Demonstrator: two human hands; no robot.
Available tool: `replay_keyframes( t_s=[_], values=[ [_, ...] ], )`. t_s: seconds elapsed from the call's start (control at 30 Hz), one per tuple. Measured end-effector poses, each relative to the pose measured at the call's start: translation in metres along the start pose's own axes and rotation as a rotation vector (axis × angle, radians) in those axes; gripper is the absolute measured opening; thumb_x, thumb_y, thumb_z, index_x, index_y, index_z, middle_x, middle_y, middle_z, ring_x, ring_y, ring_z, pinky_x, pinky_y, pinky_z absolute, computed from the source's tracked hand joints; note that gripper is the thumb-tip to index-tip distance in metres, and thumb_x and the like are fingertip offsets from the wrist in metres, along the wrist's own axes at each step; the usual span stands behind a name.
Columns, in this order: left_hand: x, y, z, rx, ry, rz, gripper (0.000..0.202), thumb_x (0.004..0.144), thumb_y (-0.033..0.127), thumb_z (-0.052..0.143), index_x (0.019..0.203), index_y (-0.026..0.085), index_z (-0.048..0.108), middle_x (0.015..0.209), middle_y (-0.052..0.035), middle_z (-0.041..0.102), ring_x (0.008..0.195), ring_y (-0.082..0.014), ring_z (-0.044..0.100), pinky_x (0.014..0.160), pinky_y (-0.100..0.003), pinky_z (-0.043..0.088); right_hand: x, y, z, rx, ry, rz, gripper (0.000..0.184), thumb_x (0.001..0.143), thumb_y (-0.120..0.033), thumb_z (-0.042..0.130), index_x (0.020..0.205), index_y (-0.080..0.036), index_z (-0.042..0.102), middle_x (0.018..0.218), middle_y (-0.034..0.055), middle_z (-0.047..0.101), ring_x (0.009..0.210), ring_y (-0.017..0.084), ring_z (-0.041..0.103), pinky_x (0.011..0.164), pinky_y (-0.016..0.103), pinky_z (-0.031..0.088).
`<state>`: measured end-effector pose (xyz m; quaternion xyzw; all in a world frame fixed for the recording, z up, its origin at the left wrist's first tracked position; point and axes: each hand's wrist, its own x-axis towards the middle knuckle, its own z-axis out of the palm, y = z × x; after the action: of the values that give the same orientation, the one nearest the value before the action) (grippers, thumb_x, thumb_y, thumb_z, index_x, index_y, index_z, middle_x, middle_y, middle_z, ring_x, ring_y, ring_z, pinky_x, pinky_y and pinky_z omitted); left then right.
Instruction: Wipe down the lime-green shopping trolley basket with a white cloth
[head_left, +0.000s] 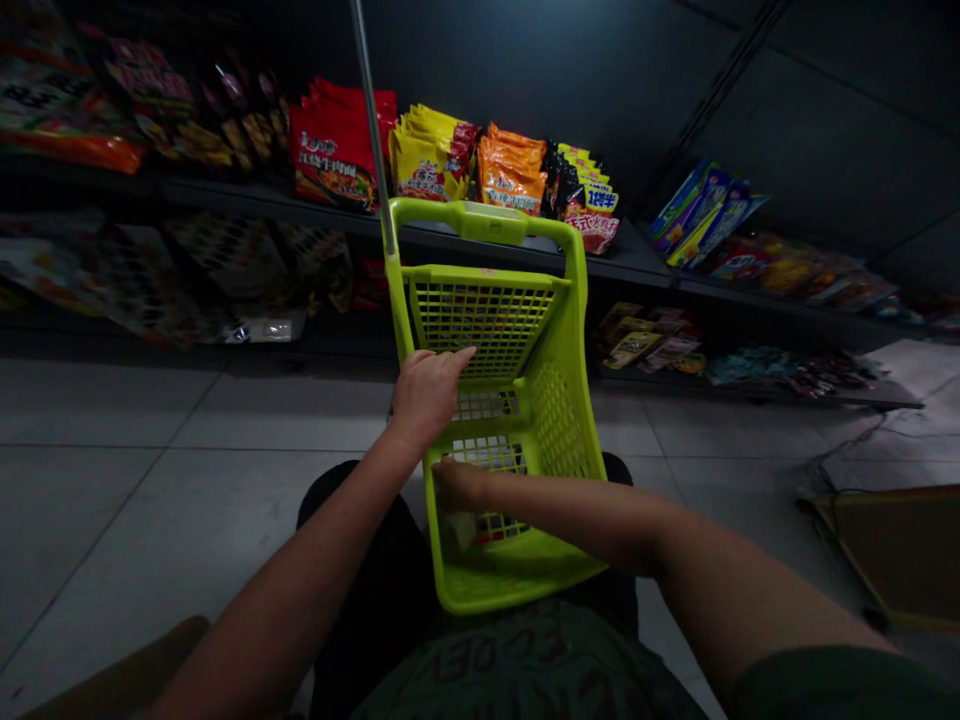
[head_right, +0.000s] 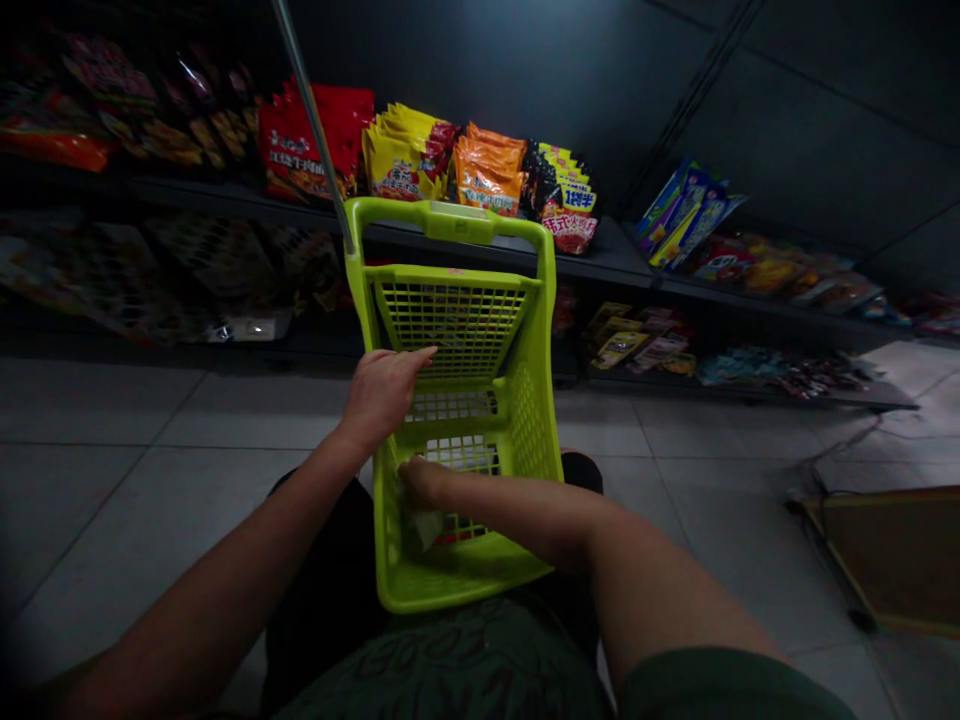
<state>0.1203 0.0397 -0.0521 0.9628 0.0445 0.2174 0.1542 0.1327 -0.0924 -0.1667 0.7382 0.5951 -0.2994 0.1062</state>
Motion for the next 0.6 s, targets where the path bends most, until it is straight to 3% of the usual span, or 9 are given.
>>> replay_keyframes(
  t_s=[0.07, 0.13, 0.23, 0.3, 0.37, 0.43, 0.53, 0.6],
  values=[
    [-0.003, 0.000, 0.000, -0.002, -0.002, 0.010, 0.045, 0.094, 0.007, 0.046, 0.132, 0.024, 0.063, 0.114, -0.0048, 0.078, 0.099, -0.0217, 0.072, 0.097, -0.041, 0.043, -0.010, -0.002, 0.003, 0.001, -0.062, 0.043, 0.035, 0.093, -0.021, 0.059, 0.128, -0.019, 0.060, 0.126, 0.0119, 0.067, 0.093, 0.021, 0.071, 0.071, 0.026, 0.058],
    [-0.004, 0.002, -0.002, -0.005, 0.000, 0.024, 0.043, 0.093, 0.007, 0.047, 0.129, 0.024, 0.065, 0.116, -0.0042, 0.078, 0.099, -0.0214, 0.072, 0.097, -0.040, 0.043, -0.024, 0.012, 0.002, -0.037, -0.124, 0.120, 0.039, 0.090, -0.014, 0.059, 0.129, -0.021, 0.061, 0.131, 0.0138, 0.064, 0.098, 0.024, 0.072, 0.074, 0.030, 0.059],
    [-0.005, 0.005, -0.005, -0.001, 0.001, 0.030, 0.042, 0.093, 0.006, 0.047, 0.126, 0.024, 0.066, 0.116, -0.0028, 0.078, 0.099, -0.0209, 0.071, 0.096, -0.040, 0.043, -0.043, 0.040, -0.006, -0.098, -0.202, 0.240, 0.039, 0.080, -0.003, 0.063, 0.119, -0.009, 0.067, 0.127, 0.0259, 0.065, 0.107, 0.035, 0.070, 0.081, 0.042, 0.060],
    [-0.005, 0.007, -0.006, -0.002, 0.005, 0.025, 0.041, 0.093, 0.006, 0.047, 0.124, 0.025, 0.066, 0.116, -0.0024, 0.078, 0.099, -0.0205, 0.071, 0.097, -0.039, 0.043, -0.048, 0.047, -0.010, -0.106, -0.257, 0.262, 0.034, 0.076, -0.001, 0.065, 0.110, -0.005, 0.070, 0.119, 0.0297, 0.068, 0.107, 0.040, 0.070, 0.082, 0.047, 0.059],
    [-0.005, 0.007, -0.006, -0.006, 0.011, 0.021, 0.040, 0.093, 0.007, 0.047, 0.124, 0.024, 0.067, 0.115, -0.0030, 0.078, 0.098, -0.0207, 0.071, 0.097, -0.040, 0.043, -0.046, 0.038, -0.012, -0.072, -0.311, 0.202, 0.033, 0.075, -0.002, 0.067, 0.107, -0.006, 0.072, 0.115, 0.0260, 0.071, 0.106, 0.038, 0.070, 0.084, 0.046, 0.058],
    [-0.005, 0.005, -0.005, -0.012, 0.020, 0.018, 0.040, 0.093, 0.007, 0.048, 0.124, 0.023, 0.067, 0.114, -0.0040, 0.078, 0.098, -0.0215, 0.071, 0.097, -0.041, 0.043, -0.039, 0.017, -0.011, 0.009, -0.347, 0.072, 0.039, 0.077, -0.009, 0.069, 0.116, -0.012, 0.070, 0.118, 0.0171, 0.073, 0.105, 0.030, 0.071, 0.087, 0.037, 0.057],
    [-0.005, 0.002, -0.003, -0.009, 0.027, 0.020, 0.040, 0.093, 0.007, 0.048, 0.123, 0.024, 0.067, 0.113, -0.0038, 0.078, 0.099, -0.0216, 0.071, 0.098, -0.042, 0.044, -0.034, -0.012, -0.006, 0.148, -0.385, -0.109, 0.049, 0.079, -0.017, 0.069, 0.128, -0.017, 0.064, 0.121, 0.0072, 0.073, 0.098, 0.019, 0.070, 0.079, 0.023, 0.055],
    [-0.006, 0.000, -0.002, -0.005, 0.024, 0.027, 0.039, 0.093, 0.007, 0.048, 0.122, 0.025, 0.067, 0.113, -0.0029, 0.078, 0.099, -0.0214, 0.070, 0.098, -0.042, 0.045, -0.041, -0.015, -0.002, 0.244, -0.401, -0.169, 0.048, 0.076, -0.014, 0.068, 0.124, -0.017, 0.066, 0.113, 0.0047, 0.075, 0.089, 0.017, 0.069, 0.072, 0.022, 0.053]
  ],
)
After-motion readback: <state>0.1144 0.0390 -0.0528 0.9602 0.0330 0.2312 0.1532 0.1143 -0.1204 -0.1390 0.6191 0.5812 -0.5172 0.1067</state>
